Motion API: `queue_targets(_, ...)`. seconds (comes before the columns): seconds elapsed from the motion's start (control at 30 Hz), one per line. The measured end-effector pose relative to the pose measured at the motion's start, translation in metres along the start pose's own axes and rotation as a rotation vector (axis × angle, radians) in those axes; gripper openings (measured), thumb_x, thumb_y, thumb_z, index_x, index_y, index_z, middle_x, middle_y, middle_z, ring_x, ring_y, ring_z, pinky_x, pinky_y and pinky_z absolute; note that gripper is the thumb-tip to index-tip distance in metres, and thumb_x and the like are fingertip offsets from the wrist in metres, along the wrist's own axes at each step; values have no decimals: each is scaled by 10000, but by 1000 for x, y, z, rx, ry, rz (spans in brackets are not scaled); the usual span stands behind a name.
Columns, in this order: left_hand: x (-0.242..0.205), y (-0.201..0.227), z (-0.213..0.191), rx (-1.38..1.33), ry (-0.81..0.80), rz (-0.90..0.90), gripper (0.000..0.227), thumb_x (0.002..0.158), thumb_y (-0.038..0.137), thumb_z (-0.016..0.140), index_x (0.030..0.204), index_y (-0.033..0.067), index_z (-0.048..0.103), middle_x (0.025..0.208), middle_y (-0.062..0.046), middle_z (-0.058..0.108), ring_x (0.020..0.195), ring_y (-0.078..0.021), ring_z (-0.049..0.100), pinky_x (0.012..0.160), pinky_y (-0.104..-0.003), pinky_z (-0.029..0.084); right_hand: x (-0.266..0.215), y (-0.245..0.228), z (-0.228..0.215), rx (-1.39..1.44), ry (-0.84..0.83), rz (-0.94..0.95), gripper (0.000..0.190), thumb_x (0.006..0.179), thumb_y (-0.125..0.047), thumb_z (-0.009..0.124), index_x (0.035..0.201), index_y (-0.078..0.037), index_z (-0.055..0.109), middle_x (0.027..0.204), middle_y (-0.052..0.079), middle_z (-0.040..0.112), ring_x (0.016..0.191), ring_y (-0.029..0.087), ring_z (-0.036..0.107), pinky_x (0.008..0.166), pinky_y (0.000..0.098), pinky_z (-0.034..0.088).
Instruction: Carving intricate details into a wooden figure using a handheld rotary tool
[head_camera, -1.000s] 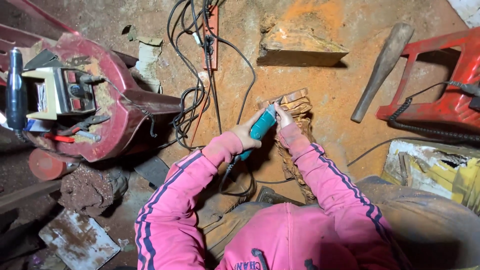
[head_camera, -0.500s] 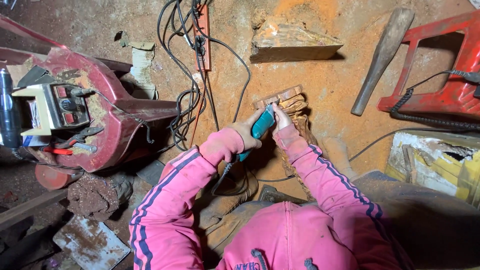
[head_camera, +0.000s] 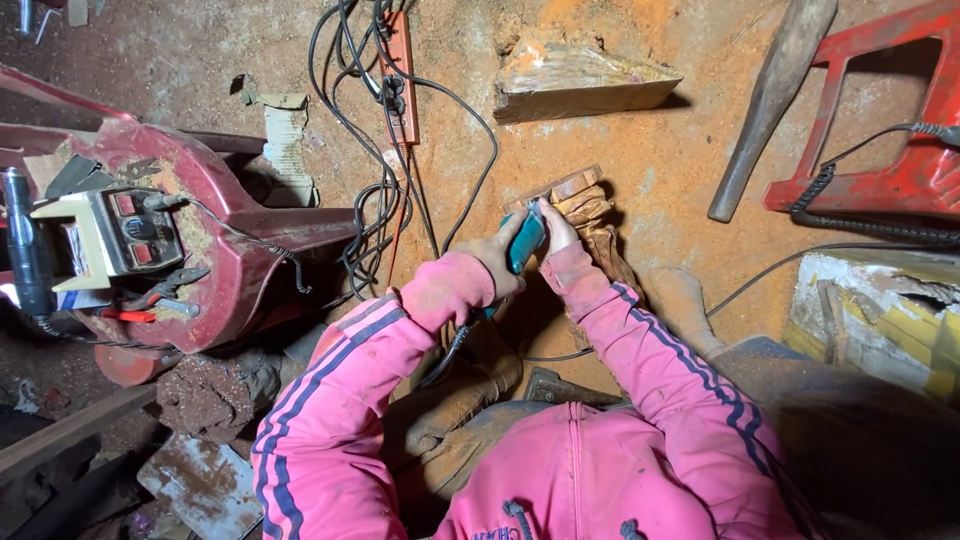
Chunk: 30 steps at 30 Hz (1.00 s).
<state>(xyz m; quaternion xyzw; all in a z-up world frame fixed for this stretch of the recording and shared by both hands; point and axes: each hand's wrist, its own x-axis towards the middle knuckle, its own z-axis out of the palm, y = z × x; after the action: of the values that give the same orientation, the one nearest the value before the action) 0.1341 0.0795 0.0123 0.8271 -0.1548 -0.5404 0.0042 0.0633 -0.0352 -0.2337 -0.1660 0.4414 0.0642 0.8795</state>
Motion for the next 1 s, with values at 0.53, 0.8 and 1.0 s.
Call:
queue_targets(0.53, -20, -13, -4, 12, -60, 79, 1089, 744, 466, 713, 1581, 486, 16, 1443, -153, 568, 1339, -364, 549, 1119, -454, 436, -10, 25, -9, -31, 60, -48, 467, 871, -377, 815, 1214, -85, 694, 1126, 75, 725, 963, 225, 691, 862, 390, 590)
queue_targets(0.8, -12, -27, -8, 54, 1, 78, 1092, 769, 442, 719, 1589, 450, -2, 1381, -201, 601, 1308, -390, 569, 1102, -484, 455, -33, 16, 45, -137, 17, -61, 378, 921, -432, 727, 1169, -148, 708, 1067, 29, 749, 949, 165, 704, 887, 350, 575)
queue_targets(1.0, -16, -38, -14, 69, -36, 124, 1056, 805, 383, 728, 1584, 482, 21, 1371, -196, 606, 1292, -389, 586, 1104, -467, 458, -1, 39, -2, -270, 33, -118, 521, 938, -491, 730, 1333, -167, 626, 1242, 30, 662, 1181, 210, 619, 1083, 487, 460)
